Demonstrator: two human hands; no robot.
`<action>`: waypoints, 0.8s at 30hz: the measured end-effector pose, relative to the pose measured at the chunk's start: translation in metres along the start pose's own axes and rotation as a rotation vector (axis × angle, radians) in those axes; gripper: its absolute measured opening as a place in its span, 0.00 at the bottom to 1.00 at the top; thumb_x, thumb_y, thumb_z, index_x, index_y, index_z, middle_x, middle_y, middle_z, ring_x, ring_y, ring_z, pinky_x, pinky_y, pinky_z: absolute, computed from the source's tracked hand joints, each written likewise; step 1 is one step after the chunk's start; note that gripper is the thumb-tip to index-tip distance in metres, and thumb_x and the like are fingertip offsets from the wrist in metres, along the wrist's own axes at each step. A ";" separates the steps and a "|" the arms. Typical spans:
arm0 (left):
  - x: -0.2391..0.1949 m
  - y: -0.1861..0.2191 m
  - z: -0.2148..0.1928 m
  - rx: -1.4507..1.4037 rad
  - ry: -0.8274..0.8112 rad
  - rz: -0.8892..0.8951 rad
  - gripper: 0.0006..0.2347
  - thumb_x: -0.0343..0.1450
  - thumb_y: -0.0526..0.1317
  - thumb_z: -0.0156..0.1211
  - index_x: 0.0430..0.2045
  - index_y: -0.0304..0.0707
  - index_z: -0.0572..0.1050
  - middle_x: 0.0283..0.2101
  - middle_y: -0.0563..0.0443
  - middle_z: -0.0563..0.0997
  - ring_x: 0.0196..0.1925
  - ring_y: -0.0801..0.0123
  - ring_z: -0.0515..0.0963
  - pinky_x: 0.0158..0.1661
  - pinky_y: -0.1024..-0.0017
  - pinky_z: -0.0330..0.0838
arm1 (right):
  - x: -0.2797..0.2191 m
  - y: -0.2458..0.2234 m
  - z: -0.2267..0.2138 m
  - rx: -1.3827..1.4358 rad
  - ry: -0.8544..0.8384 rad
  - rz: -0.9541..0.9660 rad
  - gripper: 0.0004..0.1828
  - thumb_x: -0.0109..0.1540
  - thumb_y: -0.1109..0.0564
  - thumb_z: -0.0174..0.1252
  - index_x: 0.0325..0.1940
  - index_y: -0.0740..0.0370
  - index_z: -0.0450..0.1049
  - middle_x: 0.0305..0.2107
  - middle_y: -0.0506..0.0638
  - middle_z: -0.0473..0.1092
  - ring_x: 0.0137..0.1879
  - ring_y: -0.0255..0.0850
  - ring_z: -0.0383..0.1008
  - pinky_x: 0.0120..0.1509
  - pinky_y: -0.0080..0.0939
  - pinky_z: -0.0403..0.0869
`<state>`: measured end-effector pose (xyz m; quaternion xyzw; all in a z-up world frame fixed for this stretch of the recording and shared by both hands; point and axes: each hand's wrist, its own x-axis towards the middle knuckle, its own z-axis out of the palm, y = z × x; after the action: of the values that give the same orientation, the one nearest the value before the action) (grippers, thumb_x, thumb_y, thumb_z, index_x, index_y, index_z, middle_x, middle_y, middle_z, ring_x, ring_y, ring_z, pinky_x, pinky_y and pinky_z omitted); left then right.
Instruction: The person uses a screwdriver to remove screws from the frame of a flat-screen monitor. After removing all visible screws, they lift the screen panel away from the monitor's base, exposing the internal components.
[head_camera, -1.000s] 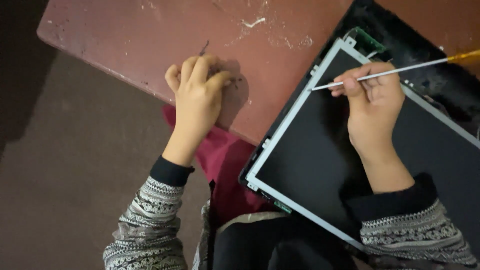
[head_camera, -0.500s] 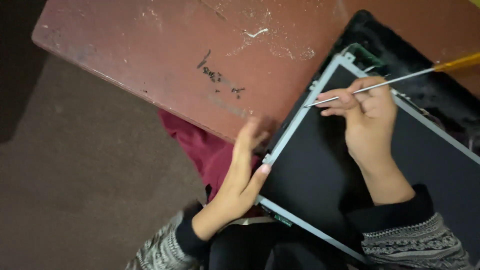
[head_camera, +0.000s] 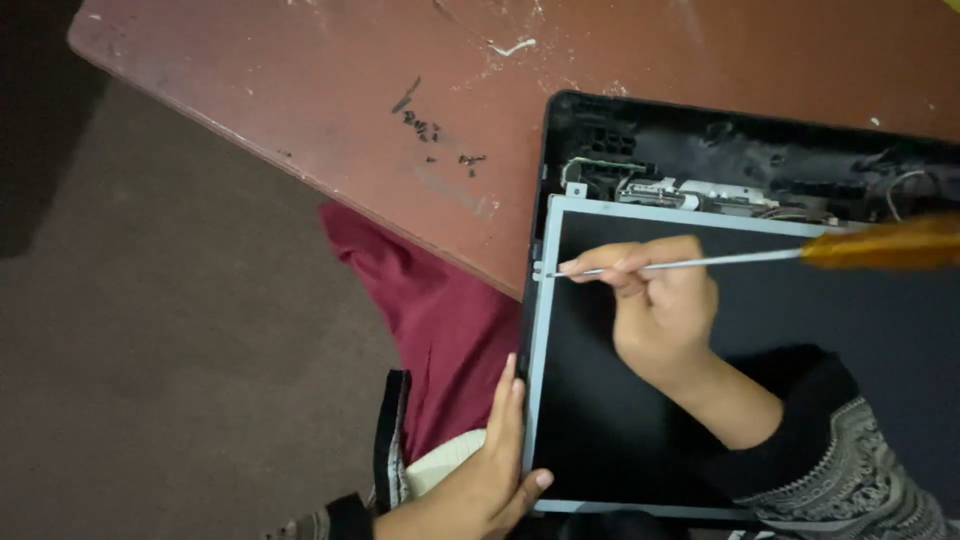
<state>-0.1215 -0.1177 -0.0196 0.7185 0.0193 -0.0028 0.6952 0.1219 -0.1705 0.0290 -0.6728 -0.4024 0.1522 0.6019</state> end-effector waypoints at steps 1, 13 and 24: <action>0.001 0.004 -0.001 -0.002 -0.005 0.002 0.36 0.81 0.37 0.46 0.69 0.34 0.20 0.73 0.22 0.12 0.79 0.31 0.19 0.75 0.50 0.38 | 0.000 0.001 0.000 -0.004 0.004 0.002 0.06 0.74 0.60 0.42 0.46 0.62 0.53 0.36 0.66 0.77 0.39 0.53 0.84 0.49 0.42 0.84; 0.002 0.008 -0.004 0.003 -0.008 0.000 0.37 0.81 0.34 0.46 0.68 0.36 0.17 0.73 0.23 0.14 0.80 0.34 0.18 0.76 0.49 0.28 | 0.007 0.007 0.001 -0.172 -0.109 -0.035 0.04 0.74 0.63 0.42 0.45 0.65 0.55 0.36 0.62 0.78 0.45 0.50 0.84 0.48 0.39 0.84; 0.003 0.011 -0.006 -0.064 -0.004 0.043 0.41 0.80 0.30 0.47 0.66 0.38 0.12 0.73 0.26 0.11 0.80 0.28 0.22 0.75 0.49 0.45 | 0.007 0.012 0.000 -0.092 -0.104 -0.107 0.05 0.72 0.70 0.42 0.46 0.66 0.56 0.35 0.66 0.76 0.44 0.55 0.84 0.50 0.45 0.86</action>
<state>-0.1178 -0.1119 -0.0088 0.6960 0.0026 0.0111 0.7179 0.1308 -0.1653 0.0202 -0.6685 -0.4750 0.1358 0.5559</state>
